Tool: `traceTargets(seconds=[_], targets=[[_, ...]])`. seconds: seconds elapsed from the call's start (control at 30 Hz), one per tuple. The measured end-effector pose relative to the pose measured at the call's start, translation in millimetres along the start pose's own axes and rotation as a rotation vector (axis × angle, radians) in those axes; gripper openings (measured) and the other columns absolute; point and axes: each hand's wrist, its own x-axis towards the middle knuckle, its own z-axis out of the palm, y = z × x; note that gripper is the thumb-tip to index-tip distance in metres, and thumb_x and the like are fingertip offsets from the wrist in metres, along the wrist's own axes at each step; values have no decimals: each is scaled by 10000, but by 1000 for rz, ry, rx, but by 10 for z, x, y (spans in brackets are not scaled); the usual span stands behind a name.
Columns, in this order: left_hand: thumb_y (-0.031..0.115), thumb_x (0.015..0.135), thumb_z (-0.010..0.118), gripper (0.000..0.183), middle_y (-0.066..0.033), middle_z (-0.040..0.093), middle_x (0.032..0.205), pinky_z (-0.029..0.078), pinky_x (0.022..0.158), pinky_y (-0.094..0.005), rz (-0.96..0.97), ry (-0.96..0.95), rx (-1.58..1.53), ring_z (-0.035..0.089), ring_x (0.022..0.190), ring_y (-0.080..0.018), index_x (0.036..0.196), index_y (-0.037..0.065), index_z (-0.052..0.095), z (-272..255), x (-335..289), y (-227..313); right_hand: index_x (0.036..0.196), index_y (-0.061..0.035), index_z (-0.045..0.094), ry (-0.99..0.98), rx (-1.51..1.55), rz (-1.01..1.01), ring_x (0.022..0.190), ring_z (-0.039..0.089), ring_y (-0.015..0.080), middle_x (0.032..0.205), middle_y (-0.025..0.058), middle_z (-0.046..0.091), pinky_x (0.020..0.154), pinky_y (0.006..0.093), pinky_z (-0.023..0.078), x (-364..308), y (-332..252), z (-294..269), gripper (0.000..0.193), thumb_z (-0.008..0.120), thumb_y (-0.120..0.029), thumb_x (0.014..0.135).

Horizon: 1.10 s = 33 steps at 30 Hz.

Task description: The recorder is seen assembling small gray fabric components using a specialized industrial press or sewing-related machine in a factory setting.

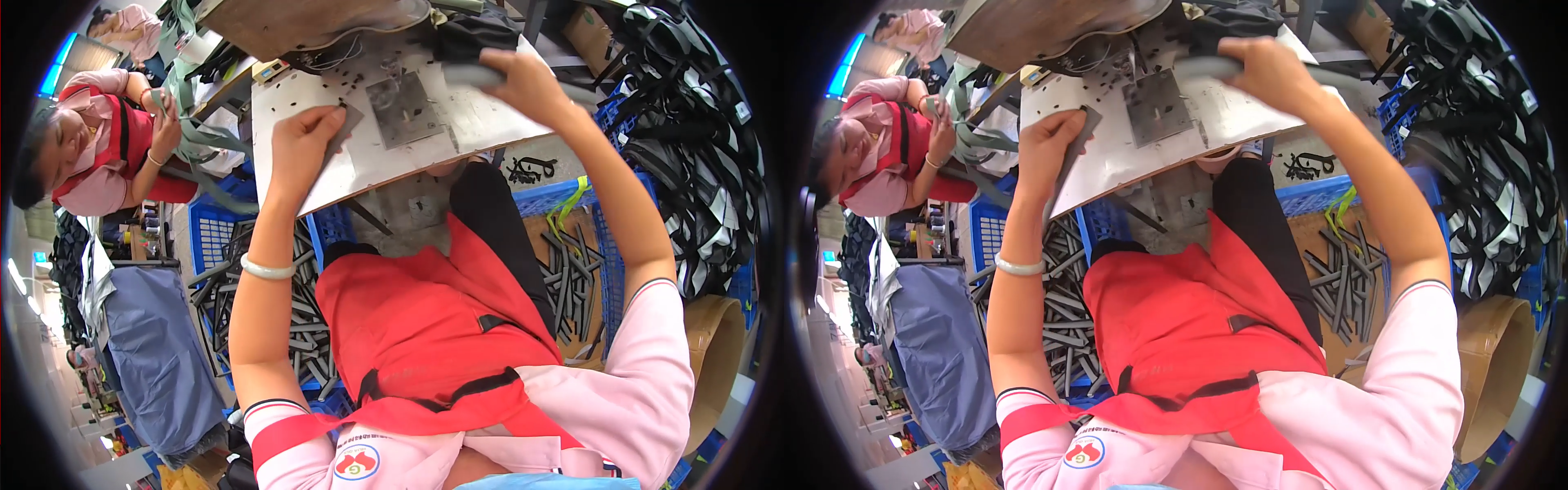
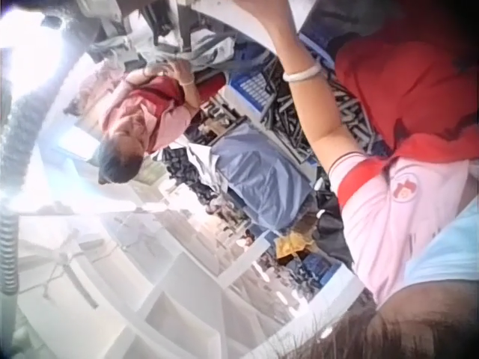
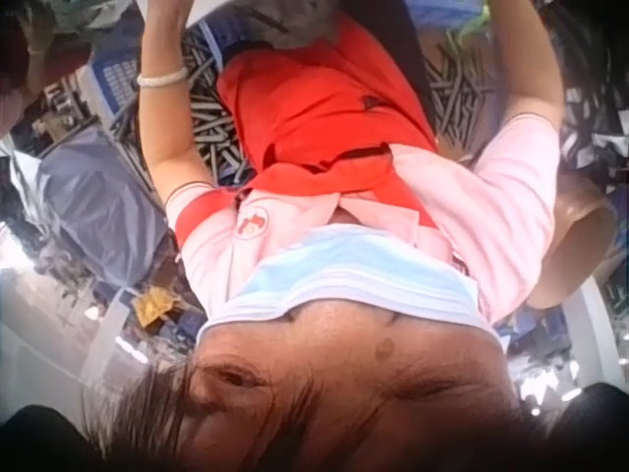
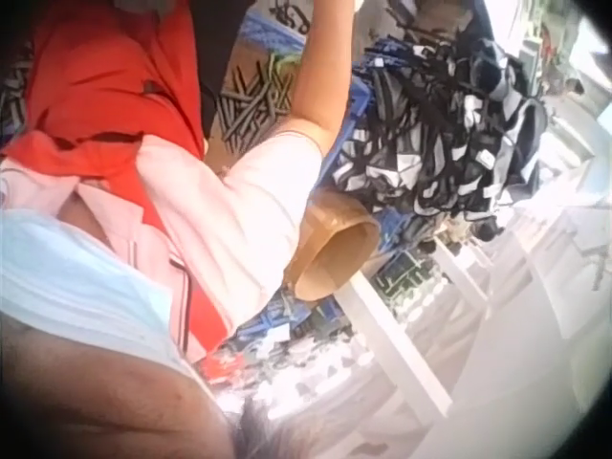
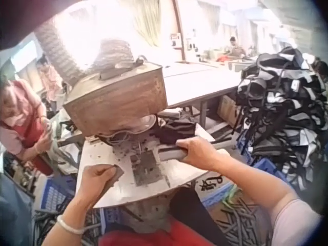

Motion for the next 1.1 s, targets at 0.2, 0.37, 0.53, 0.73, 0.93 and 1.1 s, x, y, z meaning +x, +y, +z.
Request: traceTargets(seconds=[0.2, 0.37, 0.53, 0.73, 0.93, 1.1], targets=[[178, 874, 681, 246, -30, 656, 717, 456, 594, -245, -31, -282, 20, 543, 675, -59, 937, -60, 689, 304, -452, 183, 868, -99, 600, -249, 259, -519, 1040, 590, 306, 1131, 109, 594, 873, 391, 509, -746, -1345, 317, 140, 640, -117, 735], [141, 871, 662, 208, -97, 665, 715, 471, 626, -283, 122, -366, -93, 555, 672, -93, 933, -56, 684, 769, -673, 293, 888, -82, 662, -399, -138, -651, 975, 625, 233, 983, 116, 645, 811, 375, 494, -992, -2008, 857, 153, 592, -168, 782], [380, 997, 521, 432, -58, 646, 765, 468, 640, -270, -244, -725, -27, 573, 683, -100, 863, -16, 633, 233, -790, -189, 907, -99, 589, -411, 244, -521, 874, 625, 307, 867, 97, 614, 763, 413, 499, -727, -1460, 367, 271, 740, -184, 698], [294, 994, 545, 271, -36, 651, 842, 476, 592, -235, -376, -831, -254, 603, 658, -96, 1034, 33, 605, -65, -974, 54, 1083, -118, 539, -448, 287, -113, 856, 631, 349, 860, 127, 646, 731, 454, 494, -587, -871, -169, 403, 746, -236, 759], [231, 974, 587, 287, -60, 673, 858, 481, 584, -223, -278, -539, -197, 585, 649, -77, 1084, -29, 642, 55, -673, 195, 1081, -60, 559, -291, -72, -187, 906, 626, 352, 904, 151, 649, 784, 441, 480, -334, -563, -360, 422, 740, -224, 737], [206, 943, 634, 261, -56, 655, 735, 424, 514, -205, -219, -441, -227, 534, 562, -65, 1035, -37, 668, 80, -467, 403, 1073, -16, 556, -323, 33, -81, 926, 610, 393, 926, 199, 644, 800, 451, 481, -268, -423, -436, 435, 736, -224, 736]])
